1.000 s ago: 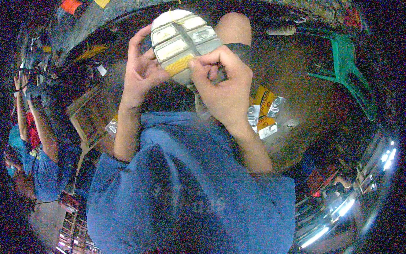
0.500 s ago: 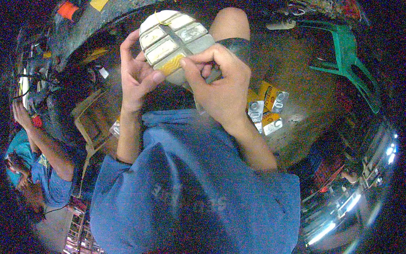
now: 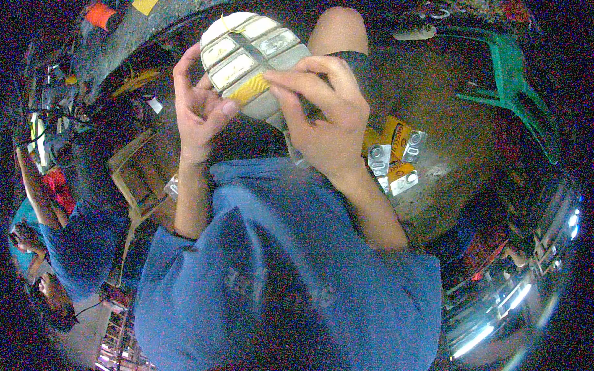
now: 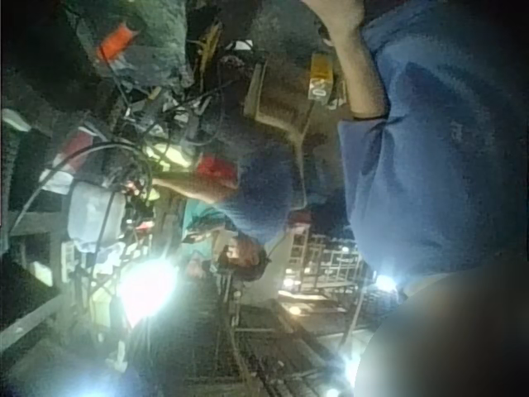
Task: The person sits on the floor and repairs a shoe sole by applying yellow adhesive tape to the bottom. They use scissors to trim the tape and a marker to draw lines on the sole. The person handles the shoe and tape throughout the process.
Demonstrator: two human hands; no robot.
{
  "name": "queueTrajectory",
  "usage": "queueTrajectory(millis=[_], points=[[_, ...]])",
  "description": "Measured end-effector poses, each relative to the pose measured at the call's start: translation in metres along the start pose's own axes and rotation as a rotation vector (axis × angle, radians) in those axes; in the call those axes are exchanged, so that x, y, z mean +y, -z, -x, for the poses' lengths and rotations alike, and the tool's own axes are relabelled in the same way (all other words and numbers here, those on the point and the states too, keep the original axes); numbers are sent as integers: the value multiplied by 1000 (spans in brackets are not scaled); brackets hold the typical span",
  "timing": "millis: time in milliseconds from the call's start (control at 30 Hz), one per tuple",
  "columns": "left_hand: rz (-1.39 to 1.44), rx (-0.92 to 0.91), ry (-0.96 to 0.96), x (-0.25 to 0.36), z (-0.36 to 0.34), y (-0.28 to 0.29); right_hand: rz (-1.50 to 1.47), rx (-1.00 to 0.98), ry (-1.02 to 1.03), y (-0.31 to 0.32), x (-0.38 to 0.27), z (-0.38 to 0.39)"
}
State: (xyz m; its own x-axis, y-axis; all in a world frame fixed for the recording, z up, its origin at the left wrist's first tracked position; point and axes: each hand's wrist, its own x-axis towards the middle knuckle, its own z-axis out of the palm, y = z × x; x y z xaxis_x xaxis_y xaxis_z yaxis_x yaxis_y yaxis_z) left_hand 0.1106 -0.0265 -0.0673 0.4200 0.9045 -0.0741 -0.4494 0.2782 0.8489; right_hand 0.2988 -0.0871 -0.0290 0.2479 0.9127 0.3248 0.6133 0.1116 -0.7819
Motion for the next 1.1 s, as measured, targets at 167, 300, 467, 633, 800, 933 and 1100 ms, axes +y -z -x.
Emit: queueTrajectory(millis=[167,300,467,633,800,933,1100], points=[[-1,-4,-18,0,2,1,24,-8,57,-1,1,4],[-1,-16,-12,0,3,2,26,38,104,-6,2,3],[63,-51,23,5,4,8,33,13,113,-6,3,0],[166,-65,39,7,7,11,61,-46,122,-4,1,-2],[34,-37,8,3,9,8,75,-69,143,-5,-2,-2],[22,-45,9,4,7,9,39,-90,105,-4,-3,-4],[29,-20,44,5,7,10,148,-144,176,4,1,-10]])
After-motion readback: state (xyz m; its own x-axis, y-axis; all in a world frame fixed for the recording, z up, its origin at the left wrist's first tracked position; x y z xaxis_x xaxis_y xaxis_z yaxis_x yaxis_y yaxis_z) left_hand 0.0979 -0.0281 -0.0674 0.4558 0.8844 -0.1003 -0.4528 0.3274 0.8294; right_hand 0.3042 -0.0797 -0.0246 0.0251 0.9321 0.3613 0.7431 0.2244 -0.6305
